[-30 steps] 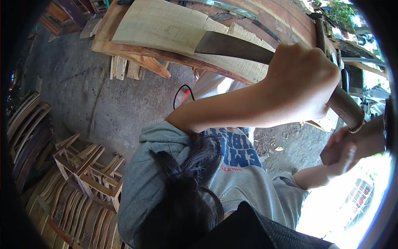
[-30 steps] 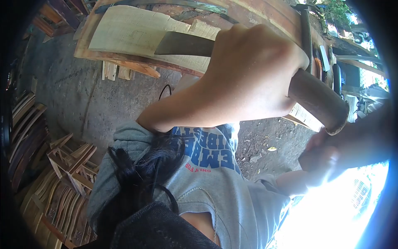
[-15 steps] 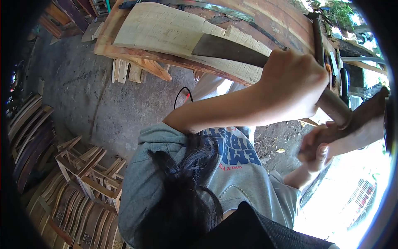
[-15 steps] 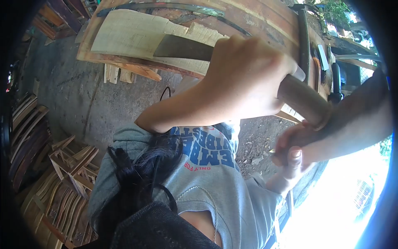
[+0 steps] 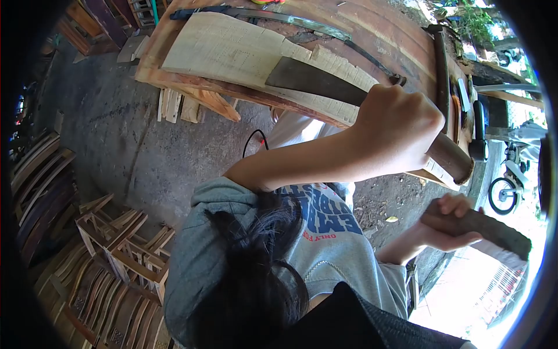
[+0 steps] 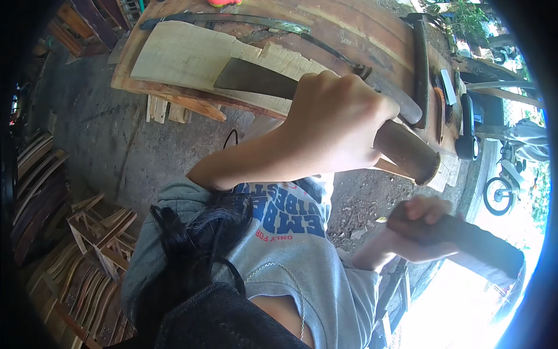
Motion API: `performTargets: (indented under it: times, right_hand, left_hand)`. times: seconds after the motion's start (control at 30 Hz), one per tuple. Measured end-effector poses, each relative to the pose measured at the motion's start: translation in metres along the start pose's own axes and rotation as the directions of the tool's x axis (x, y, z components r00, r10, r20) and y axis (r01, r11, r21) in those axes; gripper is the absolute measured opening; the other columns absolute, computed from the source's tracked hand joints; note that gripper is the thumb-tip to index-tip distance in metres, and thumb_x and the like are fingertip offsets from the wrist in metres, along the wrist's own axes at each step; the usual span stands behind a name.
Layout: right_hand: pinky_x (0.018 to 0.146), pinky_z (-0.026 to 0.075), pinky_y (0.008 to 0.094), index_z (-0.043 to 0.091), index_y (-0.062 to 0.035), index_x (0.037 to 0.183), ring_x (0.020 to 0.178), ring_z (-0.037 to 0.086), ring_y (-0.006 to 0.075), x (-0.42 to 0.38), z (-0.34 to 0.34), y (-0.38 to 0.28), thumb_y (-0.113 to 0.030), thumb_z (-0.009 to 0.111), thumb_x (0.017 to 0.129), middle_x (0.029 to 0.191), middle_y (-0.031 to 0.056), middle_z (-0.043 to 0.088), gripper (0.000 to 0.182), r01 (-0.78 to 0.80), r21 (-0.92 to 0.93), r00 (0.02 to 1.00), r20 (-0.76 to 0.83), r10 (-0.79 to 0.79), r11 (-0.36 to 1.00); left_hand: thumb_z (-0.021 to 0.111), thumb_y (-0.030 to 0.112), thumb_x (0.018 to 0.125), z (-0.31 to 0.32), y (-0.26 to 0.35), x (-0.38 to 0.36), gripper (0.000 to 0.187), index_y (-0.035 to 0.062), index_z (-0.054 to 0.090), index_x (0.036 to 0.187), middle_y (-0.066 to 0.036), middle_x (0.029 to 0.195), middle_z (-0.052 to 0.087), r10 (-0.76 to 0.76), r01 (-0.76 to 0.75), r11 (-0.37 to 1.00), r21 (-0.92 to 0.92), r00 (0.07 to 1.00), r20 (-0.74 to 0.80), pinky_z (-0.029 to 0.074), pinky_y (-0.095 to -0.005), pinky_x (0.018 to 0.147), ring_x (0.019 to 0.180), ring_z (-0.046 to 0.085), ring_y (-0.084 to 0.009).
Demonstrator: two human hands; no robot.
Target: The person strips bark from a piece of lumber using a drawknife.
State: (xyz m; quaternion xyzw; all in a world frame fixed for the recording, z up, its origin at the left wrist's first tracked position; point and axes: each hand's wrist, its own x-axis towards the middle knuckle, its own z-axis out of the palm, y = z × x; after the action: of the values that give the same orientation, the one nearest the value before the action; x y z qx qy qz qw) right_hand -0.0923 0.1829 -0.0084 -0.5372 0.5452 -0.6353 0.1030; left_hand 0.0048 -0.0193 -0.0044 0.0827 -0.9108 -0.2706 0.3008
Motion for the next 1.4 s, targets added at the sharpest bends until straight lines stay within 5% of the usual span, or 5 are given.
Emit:
performTargets:
  times: [0.03, 0.1, 0.23, 0.33, 1.4]
  right_hand:
    - [0.064, 0.047, 0.0337, 0.055, -0.0067, 0.087, 0.068, 0.054, 0.0211, 0.013, -0.015, -0.003, -0.025, 0.053, 0.076, 0.078, 0.0083, 0.055, 0.021, 0.078, -0.270, 0.770, 0.628, 0.114, 0.960]
    - [0.052, 0.045, 0.0297, 0.053, -0.0023, 0.084, 0.059, 0.053, 0.0160, -0.035, 0.056, 0.010, -0.025, 0.064, 0.069, 0.076, 0.0062, 0.056, 0.029, -0.420, 0.039, 0.851, -0.330, 0.408, 0.907]
    - [0.053, 0.044, 0.0279, 0.046, -0.0016, 0.100, 0.059, 0.052, 0.0200, -0.022, 0.018, 0.019, -0.032, 0.040, 0.081, 0.077, 0.0111, 0.052, 0.035, -0.020, 0.015, 0.810, -0.587, 0.025, 1.000]
    - [0.055, 0.045, 0.0301, 0.046, -0.0044, 0.100, 0.058, 0.051, 0.0220, -0.015, 0.043, 0.012, -0.036, 0.041, 0.079, 0.077, 0.0089, 0.050, 0.038, 0.306, 0.322, 0.810, -0.582, -0.067, 0.896]
    - [0.049, 0.043, 0.0248, 0.035, 0.0047, 0.110, 0.053, 0.051, 0.0151, -0.015, 0.106, 0.044, -0.039, 0.061, 0.075, 0.066, 0.0098, 0.050, 0.062, -0.461, -0.053, 0.873, -0.206, 0.442, 0.886]
  left_hand:
    - [0.070, 0.015, 0.051, 0.000, 0.000, 0.001, 0.015, 0.0089, 0.060, 0.061, -0.008, 0.049, 0.055, 0.002, -0.002, 1.000, 0.004, 1.000, -0.007, 0.046, -0.0326, 0.044, 0.047, 0.059, -0.0207]
    - [0.068, 0.013, 0.052, -0.002, -0.003, 0.003, 0.013, 0.0082, 0.060, 0.061, -0.008, 0.048, 0.054, -0.041, 0.040, 0.999, 0.006, 0.996, 0.081, 0.046, -0.0324, 0.044, 0.047, 0.058, -0.0207]
    - [0.066, 0.012, 0.053, 0.001, -0.008, 0.002, 0.011, 0.0083, 0.061, 0.062, -0.007, 0.048, 0.054, -0.034, 0.028, 0.998, 0.062, 0.995, 0.093, 0.046, -0.0318, 0.042, 0.045, 0.058, -0.0185]
    - [0.067, 0.012, 0.053, 0.000, -0.005, 0.002, 0.013, 0.0080, 0.061, 0.064, -0.007, 0.048, 0.054, -0.032, 0.026, 0.996, 0.090, 0.997, 0.069, 0.046, -0.0315, 0.042, 0.045, 0.057, -0.0170]
    - [0.067, 0.014, 0.049, -0.043, -0.069, -0.007, 0.018, 0.0109, 0.063, 0.066, -0.007, 0.052, 0.056, -0.058, 0.084, 0.971, 0.225, 0.991, -0.120, 0.046, -0.0332, 0.047, 0.049, 0.058, -0.0208]
